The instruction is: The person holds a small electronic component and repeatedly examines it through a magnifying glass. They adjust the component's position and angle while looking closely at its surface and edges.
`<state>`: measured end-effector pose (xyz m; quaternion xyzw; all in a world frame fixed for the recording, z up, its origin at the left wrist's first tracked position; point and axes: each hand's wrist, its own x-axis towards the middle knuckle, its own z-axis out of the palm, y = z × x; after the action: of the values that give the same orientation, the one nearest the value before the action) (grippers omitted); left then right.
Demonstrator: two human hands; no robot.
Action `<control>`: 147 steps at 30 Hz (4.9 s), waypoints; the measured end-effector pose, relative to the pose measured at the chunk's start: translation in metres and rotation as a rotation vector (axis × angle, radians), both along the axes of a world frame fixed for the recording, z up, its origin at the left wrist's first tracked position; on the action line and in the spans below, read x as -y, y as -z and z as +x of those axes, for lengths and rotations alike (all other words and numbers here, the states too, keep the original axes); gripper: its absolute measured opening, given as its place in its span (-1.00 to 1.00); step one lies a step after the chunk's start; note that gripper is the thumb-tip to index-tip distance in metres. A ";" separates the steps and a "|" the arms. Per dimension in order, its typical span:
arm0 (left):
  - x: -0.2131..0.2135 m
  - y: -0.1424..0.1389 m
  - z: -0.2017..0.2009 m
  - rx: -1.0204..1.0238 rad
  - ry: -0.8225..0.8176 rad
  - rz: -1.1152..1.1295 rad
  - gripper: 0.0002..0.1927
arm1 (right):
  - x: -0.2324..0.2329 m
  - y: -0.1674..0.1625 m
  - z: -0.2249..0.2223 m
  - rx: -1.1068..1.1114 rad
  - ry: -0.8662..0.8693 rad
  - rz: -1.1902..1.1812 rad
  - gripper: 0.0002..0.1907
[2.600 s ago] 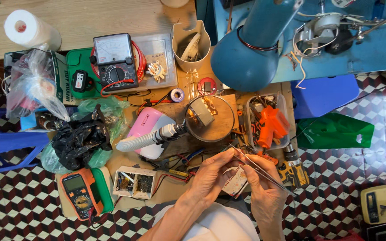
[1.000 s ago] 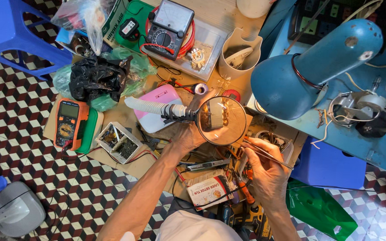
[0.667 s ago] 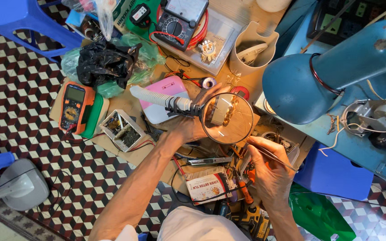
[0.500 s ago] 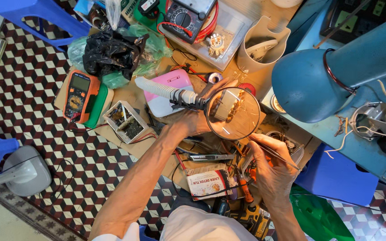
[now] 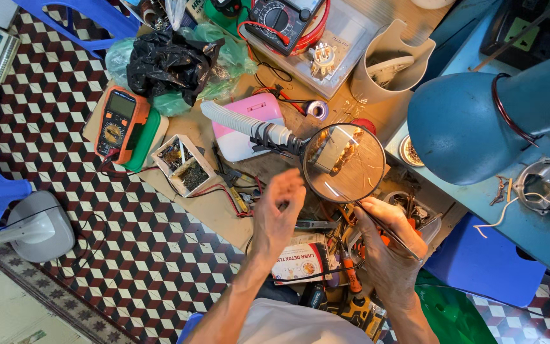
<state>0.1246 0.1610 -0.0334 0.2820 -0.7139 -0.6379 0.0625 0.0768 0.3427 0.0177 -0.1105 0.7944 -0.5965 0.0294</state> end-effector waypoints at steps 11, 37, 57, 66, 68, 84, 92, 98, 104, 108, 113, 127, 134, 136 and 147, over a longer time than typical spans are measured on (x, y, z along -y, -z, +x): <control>-0.056 0.017 -0.006 -0.022 -0.140 1.098 -0.76 | 0.003 0.011 0.000 -0.090 -0.028 0.064 -0.78; -0.050 0.022 -0.007 -0.029 -0.085 1.010 -0.68 | 0.007 0.020 0.009 -0.017 0.028 -0.011 -0.78; -0.053 0.015 -0.014 -0.068 -0.090 0.957 -0.66 | 0.013 0.015 0.005 -0.104 0.015 0.047 -0.75; -0.051 0.016 -0.014 -0.080 -0.077 0.955 -0.67 | 0.013 0.019 0.005 -0.094 0.000 0.020 -0.76; -0.052 0.016 -0.013 -0.084 -0.075 0.953 -0.68 | 0.012 0.017 0.004 -0.124 -0.010 0.040 -0.76; -0.047 0.013 -0.015 -0.068 -0.062 0.933 -0.69 | 0.020 0.009 0.001 -0.165 0.000 0.118 -0.77; -0.046 0.010 -0.016 -0.065 -0.052 0.926 -0.68 | 0.019 0.009 0.000 -0.160 0.010 0.124 -0.77; -0.047 0.009 -0.016 -0.054 -0.061 0.913 -0.67 | 0.019 0.008 -0.001 -0.137 0.010 0.097 -0.76; -0.048 0.007 -0.017 -0.023 -0.087 0.972 -0.65 | 0.019 0.007 -0.001 -0.071 0.016 0.096 -0.74; -0.046 0.004 -0.018 -0.003 -0.082 0.934 -0.62 | 0.022 0.007 -0.002 -0.042 0.025 0.085 -0.76; -0.045 0.002 -0.019 0.018 -0.068 0.936 -0.60 | 0.023 0.005 -0.002 -0.035 0.025 0.062 -0.77; -0.047 0.005 -0.018 0.016 -0.078 0.954 -0.61 | 0.022 0.003 -0.003 -0.036 0.035 0.092 -0.77; -0.047 0.002 -0.019 -0.011 -0.066 0.926 -0.61 | 0.023 0.002 -0.003 -0.029 0.044 0.094 -0.77; -0.047 0.002 -0.019 -0.023 -0.053 0.901 -0.61 | 0.023 0.001 -0.003 -0.033 0.038 0.092 -0.77; -0.045 0.002 -0.019 0.006 -0.060 0.929 -0.61 | 0.023 0.004 -0.004 -0.064 0.035 0.114 -0.80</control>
<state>0.1054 0.2063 -0.0357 0.3027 -0.3442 -0.8871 -0.0541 0.0730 0.3200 0.0137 -0.1137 0.8294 -0.5470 -0.0001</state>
